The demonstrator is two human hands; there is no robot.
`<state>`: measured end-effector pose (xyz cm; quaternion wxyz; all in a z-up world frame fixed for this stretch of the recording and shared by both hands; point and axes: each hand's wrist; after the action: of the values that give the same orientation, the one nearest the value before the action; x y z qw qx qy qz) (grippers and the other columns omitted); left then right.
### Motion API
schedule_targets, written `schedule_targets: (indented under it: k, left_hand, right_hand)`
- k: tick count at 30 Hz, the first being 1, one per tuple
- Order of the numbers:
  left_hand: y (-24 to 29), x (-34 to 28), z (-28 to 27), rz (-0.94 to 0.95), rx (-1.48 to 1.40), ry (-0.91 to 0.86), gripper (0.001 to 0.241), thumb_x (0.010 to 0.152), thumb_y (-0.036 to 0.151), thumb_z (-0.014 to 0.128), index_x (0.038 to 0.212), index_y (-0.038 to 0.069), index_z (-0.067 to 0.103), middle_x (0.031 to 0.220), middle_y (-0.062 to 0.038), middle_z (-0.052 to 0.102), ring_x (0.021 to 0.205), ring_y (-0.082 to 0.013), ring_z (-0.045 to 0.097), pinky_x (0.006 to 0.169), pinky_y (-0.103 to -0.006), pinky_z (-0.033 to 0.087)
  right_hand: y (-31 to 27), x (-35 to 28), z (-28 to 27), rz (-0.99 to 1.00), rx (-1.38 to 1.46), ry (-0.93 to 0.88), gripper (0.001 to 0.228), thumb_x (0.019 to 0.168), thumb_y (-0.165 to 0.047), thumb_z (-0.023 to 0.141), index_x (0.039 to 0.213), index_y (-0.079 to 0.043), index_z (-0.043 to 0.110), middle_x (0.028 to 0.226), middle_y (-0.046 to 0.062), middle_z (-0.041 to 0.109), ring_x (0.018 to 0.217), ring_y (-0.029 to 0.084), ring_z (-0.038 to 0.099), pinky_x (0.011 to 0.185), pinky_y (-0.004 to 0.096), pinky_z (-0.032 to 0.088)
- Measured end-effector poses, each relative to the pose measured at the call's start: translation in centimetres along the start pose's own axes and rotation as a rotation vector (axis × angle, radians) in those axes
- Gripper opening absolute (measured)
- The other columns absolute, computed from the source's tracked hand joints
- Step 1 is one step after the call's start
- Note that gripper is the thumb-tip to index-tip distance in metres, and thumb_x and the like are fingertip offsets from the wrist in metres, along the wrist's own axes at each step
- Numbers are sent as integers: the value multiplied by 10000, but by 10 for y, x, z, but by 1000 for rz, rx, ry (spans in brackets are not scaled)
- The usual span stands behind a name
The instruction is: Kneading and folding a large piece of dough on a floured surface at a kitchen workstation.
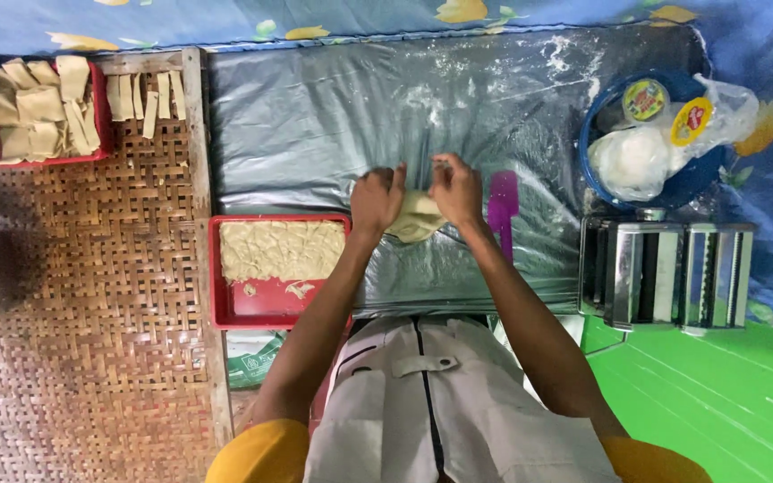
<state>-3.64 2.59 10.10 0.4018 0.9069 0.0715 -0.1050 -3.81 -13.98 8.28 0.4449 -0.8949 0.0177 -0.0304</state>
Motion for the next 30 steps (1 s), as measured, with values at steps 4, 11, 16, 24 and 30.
schedule_targets:
  k: [4,11,16,24,30]
  left_hand:
    - [-20,-3,19,-27,140,-3,571,975,547,473,762,92,744,736,-221,701,783,-485,725,706,-571,581]
    - [-7,-5,43,-124,279,163,435,954,389,506,773,58,723,718,-211,711,733,-451,743,667,-562,588]
    - [-20,-9,56,168,276,566,170,912,257,570,882,98,623,769,-93,611,773,-335,674,698,-453,521]
    - [-43,31,79,331,314,658,95,849,199,574,781,136,591,740,-51,532,766,-278,587,733,-402,441]
    - [-48,55,85,316,321,635,177,893,240,525,771,130,591,734,-72,541,751,-296,586,718,-418,441]
  right_hand:
    - [47,-17,37,73,-239,-123,168,905,-300,628,844,-180,728,733,69,727,799,352,733,703,490,591]
    - [32,-12,60,167,-402,-117,264,846,-297,644,720,-82,730,675,157,707,677,423,719,600,516,559]
    - [26,-14,54,-147,-440,242,235,888,-243,687,723,-106,591,729,62,544,737,302,629,708,473,505]
    - [42,19,68,-280,-417,388,260,1003,-195,623,762,-120,563,687,10,448,603,250,528,647,378,429]
    - [63,36,88,-178,-422,445,307,1004,-231,597,722,-124,540,612,32,452,545,298,536,579,406,466]
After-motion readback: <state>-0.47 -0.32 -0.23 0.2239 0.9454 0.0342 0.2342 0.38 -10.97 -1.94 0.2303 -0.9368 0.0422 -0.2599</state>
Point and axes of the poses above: each hand's wrist, its own x-axis towards the middle knuckle, its own z-axis out of the palm, y = z × x
